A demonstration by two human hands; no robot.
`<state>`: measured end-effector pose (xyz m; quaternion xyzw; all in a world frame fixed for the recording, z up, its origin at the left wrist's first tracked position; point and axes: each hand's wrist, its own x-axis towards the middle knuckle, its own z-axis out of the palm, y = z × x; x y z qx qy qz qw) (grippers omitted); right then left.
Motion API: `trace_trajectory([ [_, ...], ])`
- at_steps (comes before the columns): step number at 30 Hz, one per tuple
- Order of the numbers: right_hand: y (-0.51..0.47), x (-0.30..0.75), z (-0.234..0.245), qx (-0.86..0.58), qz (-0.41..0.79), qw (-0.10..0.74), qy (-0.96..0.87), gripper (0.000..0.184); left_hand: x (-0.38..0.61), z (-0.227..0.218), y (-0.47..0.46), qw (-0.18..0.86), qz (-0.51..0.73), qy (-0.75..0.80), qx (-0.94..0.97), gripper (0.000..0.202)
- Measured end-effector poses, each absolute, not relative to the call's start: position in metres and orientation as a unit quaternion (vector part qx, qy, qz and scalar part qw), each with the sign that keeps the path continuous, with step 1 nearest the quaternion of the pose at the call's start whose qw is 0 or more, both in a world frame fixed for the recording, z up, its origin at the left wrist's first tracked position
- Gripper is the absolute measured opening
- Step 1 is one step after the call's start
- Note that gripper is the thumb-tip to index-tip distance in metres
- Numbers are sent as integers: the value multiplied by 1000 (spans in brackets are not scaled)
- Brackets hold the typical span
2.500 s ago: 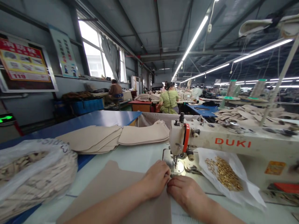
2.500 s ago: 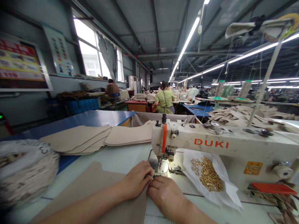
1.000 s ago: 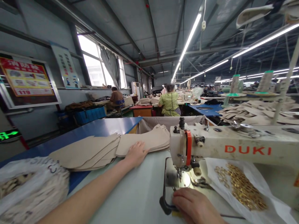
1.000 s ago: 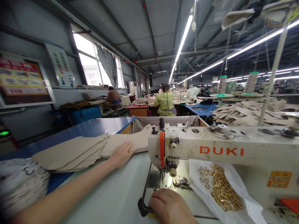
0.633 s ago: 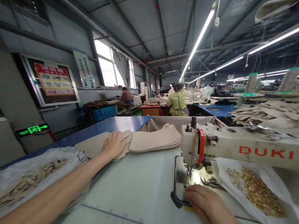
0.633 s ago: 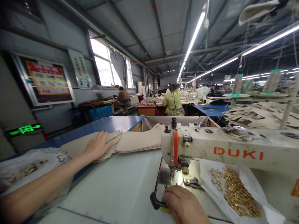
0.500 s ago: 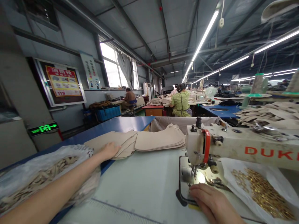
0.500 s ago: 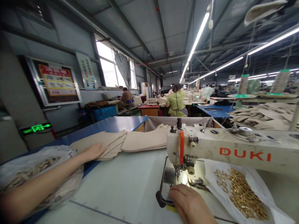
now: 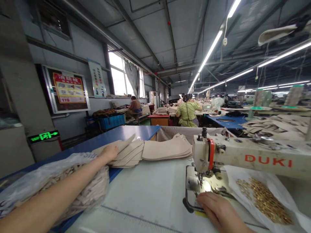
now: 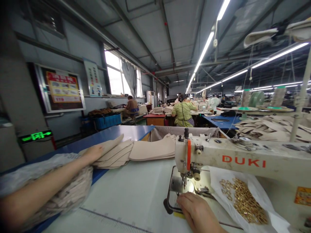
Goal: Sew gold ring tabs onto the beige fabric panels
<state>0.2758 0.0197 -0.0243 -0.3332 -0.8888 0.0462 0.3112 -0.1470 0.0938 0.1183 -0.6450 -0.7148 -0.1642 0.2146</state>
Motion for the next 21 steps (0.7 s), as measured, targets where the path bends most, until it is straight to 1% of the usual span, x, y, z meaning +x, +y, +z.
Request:
trace_trajectory([
  [3,19,276,-24,-341,49,300,-889,24,-131,135,76,240,-149,-725,-629,45],
  [6,18,276,-25,-355,52,293,-886,25,-103,148,58,254,-130,-694,-661,40],
  [9,17,276,-26,-368,55,285,-883,25,-62,144,39,246,-103,-667,-696,32],
  [11,17,276,-26,-370,51,288,-882,25,-29,126,24,206,-53,-645,-734,33],
  [13,17,276,-25,-366,35,305,-879,25,5,97,8,127,-10,-602,-788,38],
  [15,17,276,-23,-351,12,324,-878,31,35,64,-5,61,19,-536,-842,48],
  [17,16,275,-19,-334,-4,318,-887,37,60,35,-12,33,42,-469,-882,59],
  [18,16,275,-17,-326,-5,307,-894,37,70,24,-13,25,54,-453,-890,62],
  [21,16,272,-12,-314,6,274,-909,28,91,6,-10,-7,44,-464,-885,56],
])
